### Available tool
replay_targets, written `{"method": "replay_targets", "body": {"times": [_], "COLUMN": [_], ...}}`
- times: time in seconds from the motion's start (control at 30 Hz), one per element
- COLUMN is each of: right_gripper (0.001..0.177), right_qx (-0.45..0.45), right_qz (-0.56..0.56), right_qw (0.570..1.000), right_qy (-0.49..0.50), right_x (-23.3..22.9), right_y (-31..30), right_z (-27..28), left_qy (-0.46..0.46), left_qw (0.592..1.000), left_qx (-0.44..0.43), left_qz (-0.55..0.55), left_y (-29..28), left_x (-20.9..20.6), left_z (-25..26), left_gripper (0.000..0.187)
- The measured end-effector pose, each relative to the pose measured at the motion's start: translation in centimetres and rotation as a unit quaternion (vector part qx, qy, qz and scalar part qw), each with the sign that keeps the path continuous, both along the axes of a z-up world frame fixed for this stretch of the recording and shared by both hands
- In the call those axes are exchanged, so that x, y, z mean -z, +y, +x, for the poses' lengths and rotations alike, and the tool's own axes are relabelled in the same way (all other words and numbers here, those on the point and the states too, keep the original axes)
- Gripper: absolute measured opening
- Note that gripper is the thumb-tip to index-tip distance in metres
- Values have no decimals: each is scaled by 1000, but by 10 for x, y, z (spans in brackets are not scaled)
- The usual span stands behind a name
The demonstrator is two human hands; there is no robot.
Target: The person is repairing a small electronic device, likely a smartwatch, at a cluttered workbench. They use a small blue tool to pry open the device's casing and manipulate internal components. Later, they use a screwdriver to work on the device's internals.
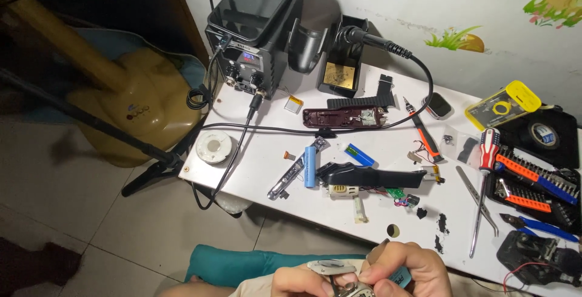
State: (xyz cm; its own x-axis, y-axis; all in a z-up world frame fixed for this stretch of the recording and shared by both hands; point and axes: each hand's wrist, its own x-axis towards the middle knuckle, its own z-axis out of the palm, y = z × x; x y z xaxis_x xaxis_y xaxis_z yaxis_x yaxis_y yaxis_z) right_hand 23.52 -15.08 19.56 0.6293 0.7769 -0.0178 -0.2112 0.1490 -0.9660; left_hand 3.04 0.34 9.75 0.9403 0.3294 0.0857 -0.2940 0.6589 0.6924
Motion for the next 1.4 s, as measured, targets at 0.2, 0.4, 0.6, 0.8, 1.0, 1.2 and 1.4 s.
{"method": "replay_targets", "body": {"times": [0.2,0.4,0.6,0.8,1.0,1.2,1.4], "right_gripper": [28,28,23,24,23,23,32], "right_qx": [-7,-10,-45,-45,-31,-25,-113], "right_qz": [29,81,129,145,145,122,131], "right_qw": [999,997,991,988,988,980,959], "right_qy": [-22,-7,-1,1,-46,-158,-224], "right_x": [-1,-3,-6,-13,-13,-34,-40], "right_y": [2,6,10,12,13,18,8], "right_z": [-3,-9,-6,-8,-9,-9,4], "left_qy": [60,-48,-166,-198,-147,-195,-85], "left_qw": [955,909,982,977,979,973,989], "left_qx": [-244,-395,-63,-84,-115,-62,107], "left_qz": [158,123,-57,-6,80,111,-57], "left_y": [-32,-48,-20,-13,1,16,21], "left_x": [-60,-44,-10,-14,-76,-75,-57], "left_z": [42,49,32,38,29,23,18], "left_gripper": [30,29,24,25,25,33,42]}}
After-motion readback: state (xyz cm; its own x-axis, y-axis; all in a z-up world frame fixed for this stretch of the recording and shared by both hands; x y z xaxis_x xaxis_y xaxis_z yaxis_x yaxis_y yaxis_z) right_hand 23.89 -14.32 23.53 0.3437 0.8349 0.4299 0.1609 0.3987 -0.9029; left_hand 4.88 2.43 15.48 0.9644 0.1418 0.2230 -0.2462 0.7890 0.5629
